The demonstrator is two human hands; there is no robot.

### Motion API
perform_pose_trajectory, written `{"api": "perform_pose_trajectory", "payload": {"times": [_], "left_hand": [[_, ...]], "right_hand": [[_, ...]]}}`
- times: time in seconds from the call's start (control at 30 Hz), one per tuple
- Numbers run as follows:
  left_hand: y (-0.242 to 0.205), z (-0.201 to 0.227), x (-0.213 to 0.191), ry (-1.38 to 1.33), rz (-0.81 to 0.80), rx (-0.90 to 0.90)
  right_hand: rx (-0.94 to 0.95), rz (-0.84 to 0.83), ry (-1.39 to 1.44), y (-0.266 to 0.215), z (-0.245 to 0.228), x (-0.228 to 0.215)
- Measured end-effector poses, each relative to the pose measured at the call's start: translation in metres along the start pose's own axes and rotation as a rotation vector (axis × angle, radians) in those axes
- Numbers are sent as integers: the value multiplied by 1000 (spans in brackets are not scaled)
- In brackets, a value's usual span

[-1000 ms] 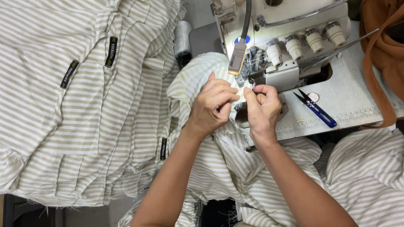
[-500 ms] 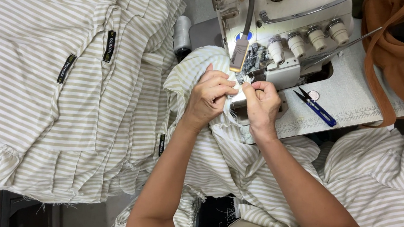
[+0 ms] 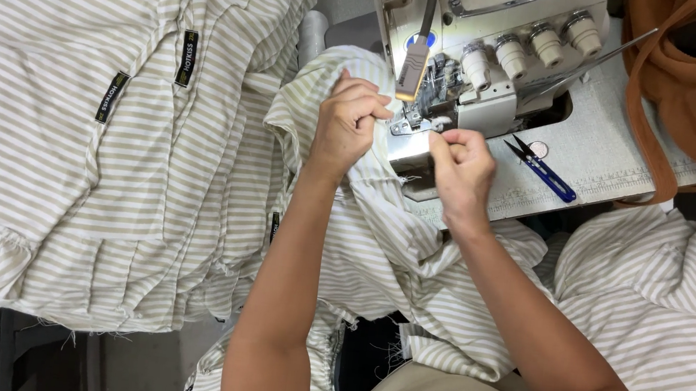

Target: Trimming excess threads from the waistband of striped garments using thread nippers at a sewing workstation.

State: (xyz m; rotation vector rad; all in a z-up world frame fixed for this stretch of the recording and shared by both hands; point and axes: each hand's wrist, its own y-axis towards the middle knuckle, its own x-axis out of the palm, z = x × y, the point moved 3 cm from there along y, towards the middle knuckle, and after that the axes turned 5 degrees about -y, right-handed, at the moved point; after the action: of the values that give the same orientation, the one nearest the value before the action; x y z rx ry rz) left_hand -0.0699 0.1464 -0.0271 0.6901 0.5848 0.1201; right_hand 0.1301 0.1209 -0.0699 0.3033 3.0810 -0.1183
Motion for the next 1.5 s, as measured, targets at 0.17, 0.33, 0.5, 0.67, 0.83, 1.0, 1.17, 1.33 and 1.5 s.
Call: {"api": "perform_pose_trajectory", "payload": {"times": [0.17, 0.33, 0.5, 0.67, 0.83, 1.0, 1.17, 1.33, 1.5], "left_hand": [[-10, -26, -6, 161, 127, -28], [-21, 0, -8, 341, 301, -99], [-35, 8, -5, 420, 386, -131], [-44, 23, 0, 385, 389, -197], [-44, 43, 7, 431, 493, -63], [-45, 53, 6, 485, 560, 26], [-38, 71, 1, 558, 568, 122], [-39, 82, 0, 632, 579, 180], [-83, 117, 4, 548, 518, 184]], "right_hand": [[-698, 183, -700, 27, 30, -83], [-812, 138, -1072, 27, 61, -147], [-692, 76, -1219, 23, 64, -172], [-76, -141, -996, -3, 19, -176], [37, -345, -437, -37, -45, -109], [-538, -236, -693, -27, -50, -53], [-936, -11, -1233, -28, -57, 5], [-1028, 152, -1257, -21, -50, 34], [-1073, 122, -1139, -34, -52, -7]]}}
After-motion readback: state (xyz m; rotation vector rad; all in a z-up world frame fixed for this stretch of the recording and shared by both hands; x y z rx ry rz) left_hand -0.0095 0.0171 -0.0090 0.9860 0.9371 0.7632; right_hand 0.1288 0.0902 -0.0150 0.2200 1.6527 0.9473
